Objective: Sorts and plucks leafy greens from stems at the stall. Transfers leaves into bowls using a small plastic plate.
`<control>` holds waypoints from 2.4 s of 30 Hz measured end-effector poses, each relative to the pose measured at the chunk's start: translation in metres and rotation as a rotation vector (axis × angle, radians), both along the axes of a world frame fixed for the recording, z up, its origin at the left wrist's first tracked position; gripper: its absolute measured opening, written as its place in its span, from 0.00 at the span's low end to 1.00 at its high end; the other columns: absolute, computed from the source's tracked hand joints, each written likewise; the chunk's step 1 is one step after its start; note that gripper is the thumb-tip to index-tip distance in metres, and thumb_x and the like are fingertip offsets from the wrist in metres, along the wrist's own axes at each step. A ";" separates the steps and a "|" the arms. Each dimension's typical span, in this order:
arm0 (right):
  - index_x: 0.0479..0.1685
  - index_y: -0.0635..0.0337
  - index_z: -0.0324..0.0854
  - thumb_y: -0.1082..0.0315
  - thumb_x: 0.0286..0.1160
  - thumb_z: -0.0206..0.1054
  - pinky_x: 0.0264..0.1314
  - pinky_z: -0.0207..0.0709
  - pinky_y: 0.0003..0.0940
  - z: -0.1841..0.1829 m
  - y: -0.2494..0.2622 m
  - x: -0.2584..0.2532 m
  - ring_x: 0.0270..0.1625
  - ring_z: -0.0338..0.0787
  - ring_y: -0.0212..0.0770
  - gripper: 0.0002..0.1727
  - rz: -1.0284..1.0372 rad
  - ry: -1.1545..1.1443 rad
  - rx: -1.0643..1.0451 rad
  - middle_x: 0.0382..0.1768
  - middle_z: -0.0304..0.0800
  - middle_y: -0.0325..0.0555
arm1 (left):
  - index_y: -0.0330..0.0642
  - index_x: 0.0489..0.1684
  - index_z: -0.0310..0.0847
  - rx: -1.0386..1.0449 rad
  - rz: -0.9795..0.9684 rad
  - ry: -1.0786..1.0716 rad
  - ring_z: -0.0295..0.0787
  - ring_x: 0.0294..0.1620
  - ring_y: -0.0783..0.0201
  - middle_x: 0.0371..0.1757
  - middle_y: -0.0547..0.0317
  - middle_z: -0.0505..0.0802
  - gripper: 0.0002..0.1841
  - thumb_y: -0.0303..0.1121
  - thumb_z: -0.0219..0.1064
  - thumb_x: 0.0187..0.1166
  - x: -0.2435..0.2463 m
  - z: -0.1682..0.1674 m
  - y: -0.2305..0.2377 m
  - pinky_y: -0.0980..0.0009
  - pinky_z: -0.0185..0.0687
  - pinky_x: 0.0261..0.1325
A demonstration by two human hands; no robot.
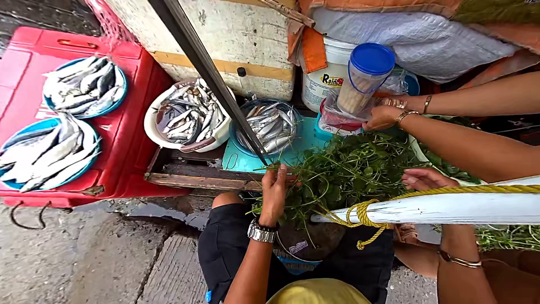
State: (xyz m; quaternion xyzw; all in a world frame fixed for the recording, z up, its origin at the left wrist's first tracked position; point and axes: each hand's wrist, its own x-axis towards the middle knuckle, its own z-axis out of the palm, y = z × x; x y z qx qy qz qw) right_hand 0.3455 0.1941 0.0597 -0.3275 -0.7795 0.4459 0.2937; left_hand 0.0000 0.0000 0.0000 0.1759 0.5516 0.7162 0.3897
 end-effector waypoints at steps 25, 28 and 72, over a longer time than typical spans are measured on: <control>0.59 0.60 0.86 0.65 0.69 0.78 0.65 0.71 0.61 -0.020 -0.003 -0.164 0.54 0.90 0.49 0.19 0.427 -0.410 0.380 0.49 0.94 0.47 | 0.33 0.52 0.89 -0.003 -0.056 0.046 0.91 0.56 0.64 0.52 0.54 0.95 0.11 0.27 0.60 0.86 0.001 -0.019 -0.042 0.63 0.85 0.65; 0.50 0.61 0.91 0.73 0.73 0.70 0.60 0.76 0.55 -0.023 -0.003 -0.162 0.52 0.90 0.50 0.10 0.441 -0.339 0.442 0.45 0.93 0.50 | 0.33 0.54 0.89 0.018 -0.056 0.026 0.90 0.59 0.62 0.55 0.53 0.94 0.12 0.26 0.59 0.86 -0.001 -0.022 -0.049 0.62 0.84 0.67; 0.59 0.56 0.83 0.76 0.70 0.71 0.58 0.91 0.37 0.017 -0.074 -0.043 0.48 0.96 0.35 0.17 -0.314 0.560 0.253 0.46 0.97 0.33 | 0.34 0.56 0.88 -0.168 -0.389 1.263 0.84 0.56 0.39 0.48 0.42 0.92 0.12 0.24 0.63 0.80 0.014 0.010 0.064 0.45 0.81 0.56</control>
